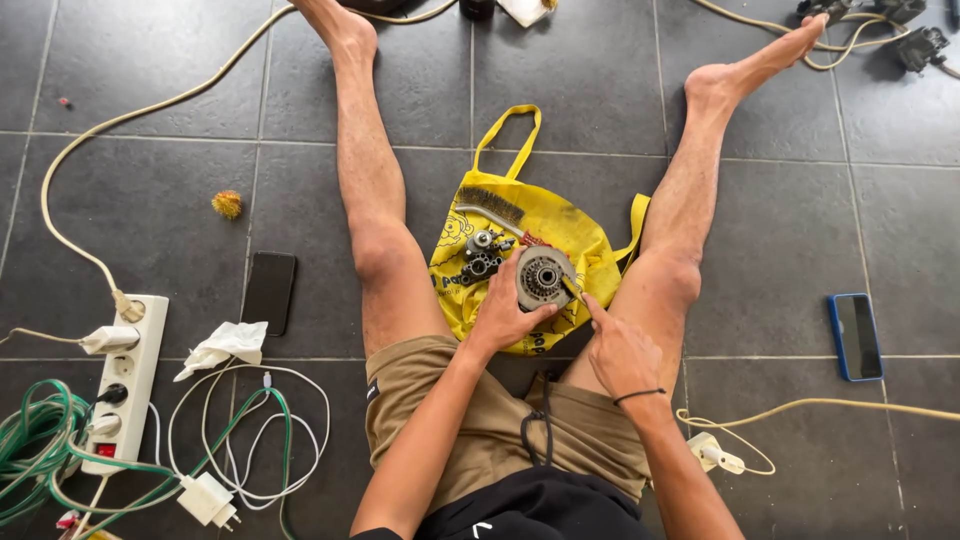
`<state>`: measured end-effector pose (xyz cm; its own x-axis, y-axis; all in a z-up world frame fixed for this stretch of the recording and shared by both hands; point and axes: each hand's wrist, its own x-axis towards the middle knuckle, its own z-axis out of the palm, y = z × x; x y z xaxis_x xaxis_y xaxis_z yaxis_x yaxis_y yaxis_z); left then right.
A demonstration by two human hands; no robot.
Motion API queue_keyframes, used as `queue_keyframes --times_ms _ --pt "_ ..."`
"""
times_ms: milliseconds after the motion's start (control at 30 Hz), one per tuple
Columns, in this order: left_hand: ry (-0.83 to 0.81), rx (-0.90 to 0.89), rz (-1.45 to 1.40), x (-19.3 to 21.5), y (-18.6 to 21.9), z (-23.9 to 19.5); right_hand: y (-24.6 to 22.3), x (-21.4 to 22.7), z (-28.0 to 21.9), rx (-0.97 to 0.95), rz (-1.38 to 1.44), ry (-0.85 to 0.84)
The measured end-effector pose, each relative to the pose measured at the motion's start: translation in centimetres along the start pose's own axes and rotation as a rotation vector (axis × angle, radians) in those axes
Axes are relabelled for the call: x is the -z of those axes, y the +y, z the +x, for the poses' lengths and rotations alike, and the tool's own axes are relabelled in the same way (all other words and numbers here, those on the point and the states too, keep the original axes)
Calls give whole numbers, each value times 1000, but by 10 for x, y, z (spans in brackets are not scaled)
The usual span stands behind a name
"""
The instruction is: The person sits on the floor and cleans a circular metal mechanical part using a small brush. They scrub the grooves and surfaces of the part, rotate it to access different areas, and place it on a yellow bag with other tools and parts.
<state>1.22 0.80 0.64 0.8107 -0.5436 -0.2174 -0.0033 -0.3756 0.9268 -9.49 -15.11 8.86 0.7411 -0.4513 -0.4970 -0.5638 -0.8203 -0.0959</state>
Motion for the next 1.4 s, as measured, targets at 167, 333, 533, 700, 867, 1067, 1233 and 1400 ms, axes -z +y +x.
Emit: queue_keyframes --times_ms 167,333,533,700,867,1067,1233,1400 --pt "17 -5 5 1 1 0 5 6 11 -11 40 1" --pt "31 -20 95 -1 5 -5 44 -29 29 132 494 158" --pt "93 -72 428 -1 28 0 70 -65 59 193 912 569" --pt "6 -189 886 -14 41 22 57 -64 52 253 1088 633" --pt "-256 -150 1129 -30 20 55 56 -62 44 209 1008 597" --pt "-309 -151 1009 -16 51 50 52 -51 36 260 1069 630" --pt "-238 -123 762 12 76 35 59 -64 45 243 1131 606" --pt "-155 -111 226 38 83 24 48 -48 39 241 1349 454"
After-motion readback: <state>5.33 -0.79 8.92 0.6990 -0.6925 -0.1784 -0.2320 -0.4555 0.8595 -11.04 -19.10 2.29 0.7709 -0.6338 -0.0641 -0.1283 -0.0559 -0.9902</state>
